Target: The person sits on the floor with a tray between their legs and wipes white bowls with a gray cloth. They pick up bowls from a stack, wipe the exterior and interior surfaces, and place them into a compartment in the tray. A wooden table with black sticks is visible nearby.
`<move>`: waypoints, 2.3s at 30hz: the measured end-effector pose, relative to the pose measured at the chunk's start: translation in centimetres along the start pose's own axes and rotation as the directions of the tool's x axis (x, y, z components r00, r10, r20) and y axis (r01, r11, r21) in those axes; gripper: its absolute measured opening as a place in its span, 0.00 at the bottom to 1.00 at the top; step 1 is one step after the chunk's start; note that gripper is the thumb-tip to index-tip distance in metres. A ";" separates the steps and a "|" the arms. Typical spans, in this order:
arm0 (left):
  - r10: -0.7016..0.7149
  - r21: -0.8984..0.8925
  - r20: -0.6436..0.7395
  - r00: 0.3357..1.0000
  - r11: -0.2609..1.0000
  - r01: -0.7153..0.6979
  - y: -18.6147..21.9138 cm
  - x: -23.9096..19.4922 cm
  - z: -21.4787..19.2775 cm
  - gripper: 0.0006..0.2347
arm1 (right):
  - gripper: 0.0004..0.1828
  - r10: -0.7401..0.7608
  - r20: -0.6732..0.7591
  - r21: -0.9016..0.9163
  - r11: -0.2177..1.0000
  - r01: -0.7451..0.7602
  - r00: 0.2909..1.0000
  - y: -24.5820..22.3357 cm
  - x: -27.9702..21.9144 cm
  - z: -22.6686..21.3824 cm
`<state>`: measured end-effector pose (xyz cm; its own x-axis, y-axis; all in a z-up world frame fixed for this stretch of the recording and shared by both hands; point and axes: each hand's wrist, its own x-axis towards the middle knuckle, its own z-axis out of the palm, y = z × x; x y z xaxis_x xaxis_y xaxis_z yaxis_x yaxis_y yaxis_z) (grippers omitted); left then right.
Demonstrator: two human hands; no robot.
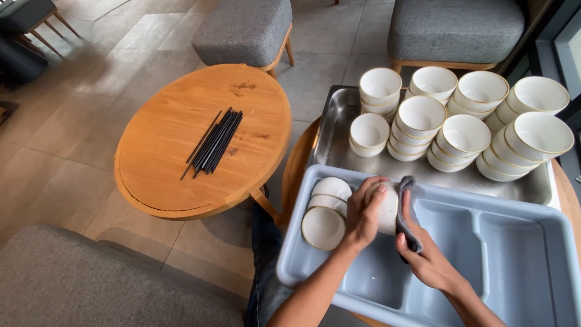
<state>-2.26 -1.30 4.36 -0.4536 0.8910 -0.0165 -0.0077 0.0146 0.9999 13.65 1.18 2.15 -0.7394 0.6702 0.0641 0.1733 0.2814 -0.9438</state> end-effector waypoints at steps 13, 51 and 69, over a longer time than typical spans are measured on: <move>0.451 0.255 0.359 0.817 0.795 -0.551 1.7 0.8 -2.3 0.22 | 0.04 0.084 0.084 0.205 0.974 -0.100 0.993 5.0 -0.3 -1.0; 0.618 0.269 0.273 0.738 0.687 -0.675 0.6 2.0 -1.7 0.21 | 0.12 0.427 -0.143 0.525 0.798 -0.297 0.893 10.3 -0.5 -1.1; -0.151 -0.060 0.069 0.986 0.986 0.155 -2.4 3.0 0.5 0.15 | 0.57 -0.029 -0.022 -0.145 0.989 0.025 0.999 3.5 0.0 -0.4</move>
<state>-3.22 1.59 1.89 -0.3848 0.9078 -0.1669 -0.1312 0.1251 0.9834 14.47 2.44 -1.03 -0.7298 0.6766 0.0983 0.2468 0.3948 -0.8850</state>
